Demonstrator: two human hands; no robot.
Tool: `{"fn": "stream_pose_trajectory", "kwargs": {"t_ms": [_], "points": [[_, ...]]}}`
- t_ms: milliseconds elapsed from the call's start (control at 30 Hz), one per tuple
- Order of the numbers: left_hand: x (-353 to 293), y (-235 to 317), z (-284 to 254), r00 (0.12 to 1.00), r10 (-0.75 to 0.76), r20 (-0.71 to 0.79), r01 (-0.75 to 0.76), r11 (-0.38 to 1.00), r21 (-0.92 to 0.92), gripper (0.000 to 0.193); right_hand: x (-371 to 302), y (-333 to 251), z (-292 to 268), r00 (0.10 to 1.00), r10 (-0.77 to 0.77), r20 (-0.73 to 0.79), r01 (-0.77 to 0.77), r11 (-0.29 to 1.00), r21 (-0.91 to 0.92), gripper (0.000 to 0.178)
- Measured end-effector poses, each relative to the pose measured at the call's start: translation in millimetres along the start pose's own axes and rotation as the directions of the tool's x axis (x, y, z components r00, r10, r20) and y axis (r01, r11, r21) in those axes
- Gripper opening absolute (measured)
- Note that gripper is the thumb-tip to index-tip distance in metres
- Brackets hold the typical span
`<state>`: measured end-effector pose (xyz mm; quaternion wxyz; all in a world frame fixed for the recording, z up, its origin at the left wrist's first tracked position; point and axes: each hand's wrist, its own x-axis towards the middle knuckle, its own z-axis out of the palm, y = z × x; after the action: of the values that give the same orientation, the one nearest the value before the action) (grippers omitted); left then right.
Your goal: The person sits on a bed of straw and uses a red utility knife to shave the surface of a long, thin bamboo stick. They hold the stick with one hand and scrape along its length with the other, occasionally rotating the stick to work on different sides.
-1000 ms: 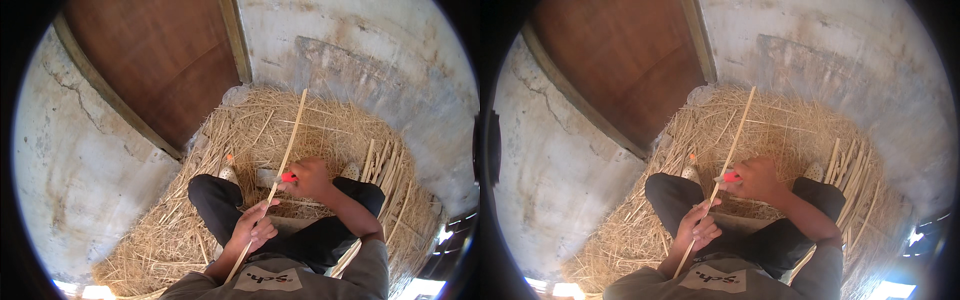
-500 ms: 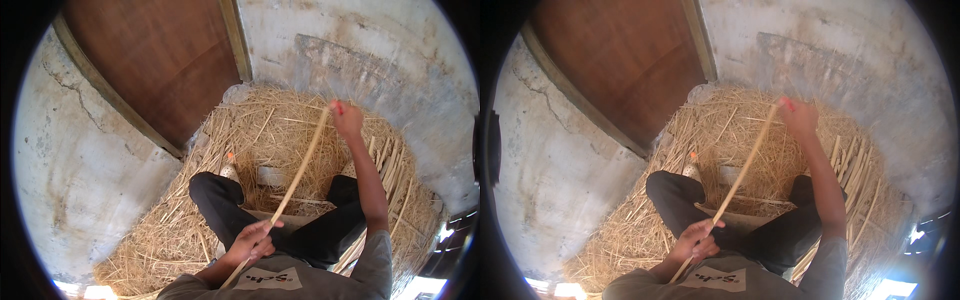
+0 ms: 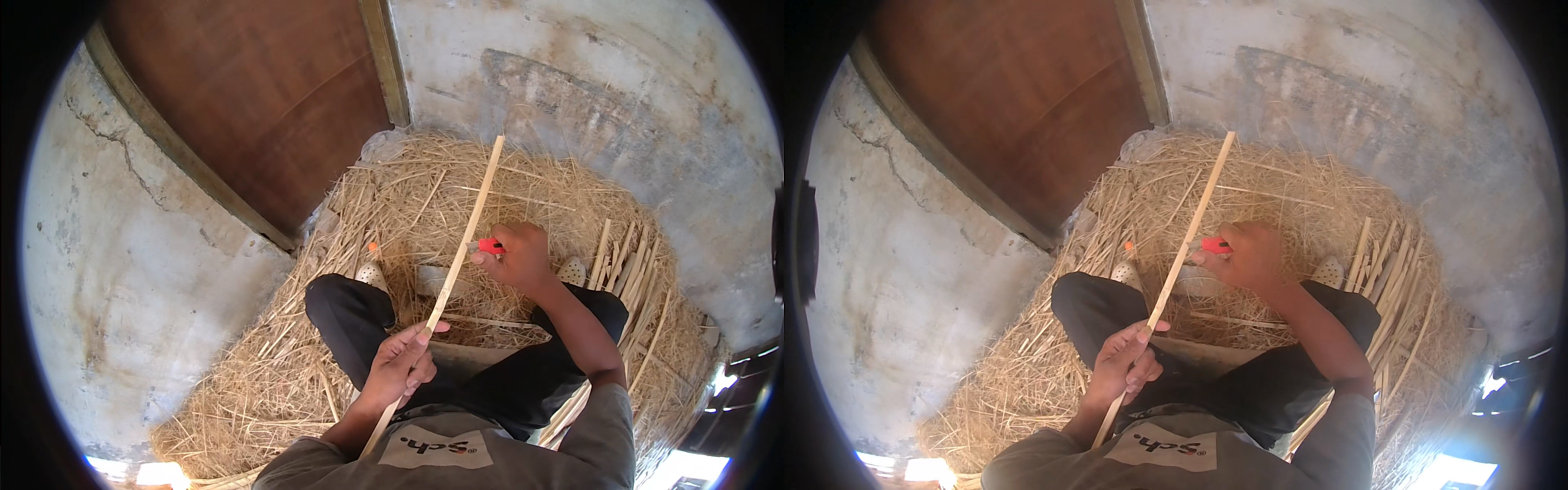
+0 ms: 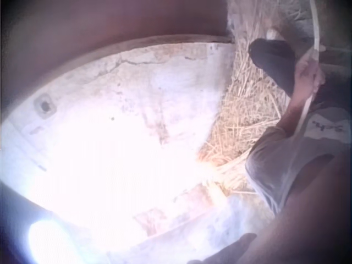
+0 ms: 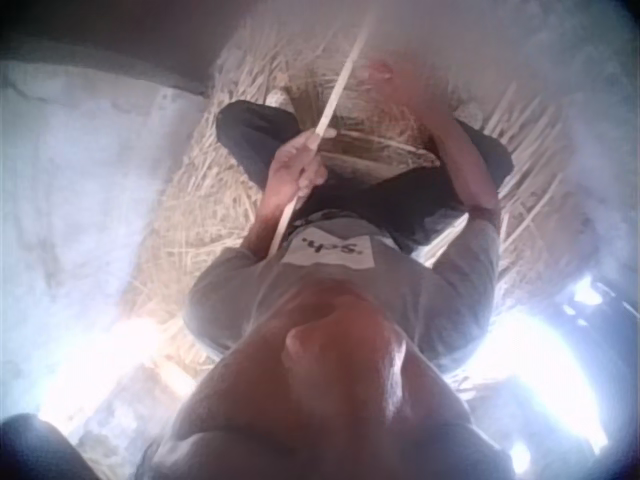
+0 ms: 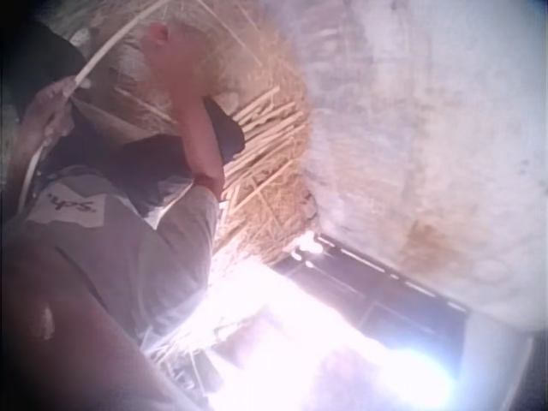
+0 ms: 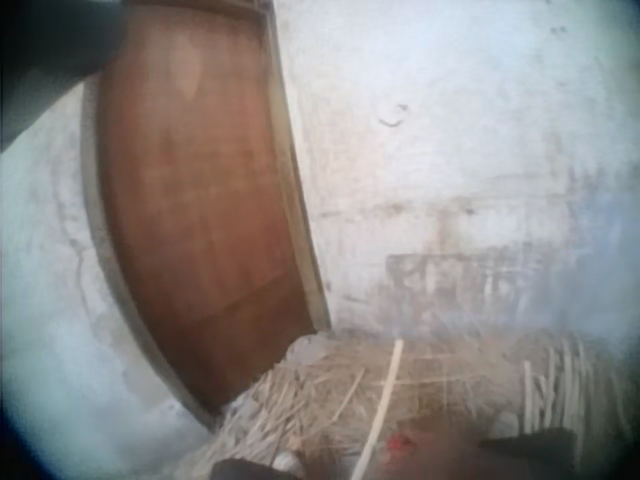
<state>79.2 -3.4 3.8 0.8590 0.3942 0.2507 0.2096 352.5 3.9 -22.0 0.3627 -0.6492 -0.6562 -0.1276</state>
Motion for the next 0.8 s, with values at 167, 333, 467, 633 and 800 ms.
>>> {"fn": "stream_pose_trajectory", "kwargs": {"t_ms": [167,333,467,633,800], "points": [[4,-2,1,1.000,-0.020,-0.006,0.019,0.999,-0.034,0.034,-12,-17,12,0.979,-0.180,-0.092,0.183,0.982,0.036,0.058],[6,-2,2,1.000,-0.025,-0.013,0.024,0.998,-0.054,0.033,-3,0,11,0.999,-0.010,-0.047,0.014,0.996,0.091,0.058],[9,1,4,1.000,-0.013,-0.018,0.012,0.999,-0.039,0.032,-8,-19,7,0.967,-0.248,-0.063,0.250,0.968,0.030,0.057],[0,-4,6,0.999,-0.041,-0.007,0.041,0.996,-0.077,0.032,9,25,3,0.995,-0.057,-0.079,0.054,0.998,-0.043,0.060],[-4,-3,-1,0.999,-0.041,-0.001,0.041,0.998,-0.054,0.033,-14,-24,10,0.974,-0.224,-0.048,0.227,0.971,0.075,0.062]]}}
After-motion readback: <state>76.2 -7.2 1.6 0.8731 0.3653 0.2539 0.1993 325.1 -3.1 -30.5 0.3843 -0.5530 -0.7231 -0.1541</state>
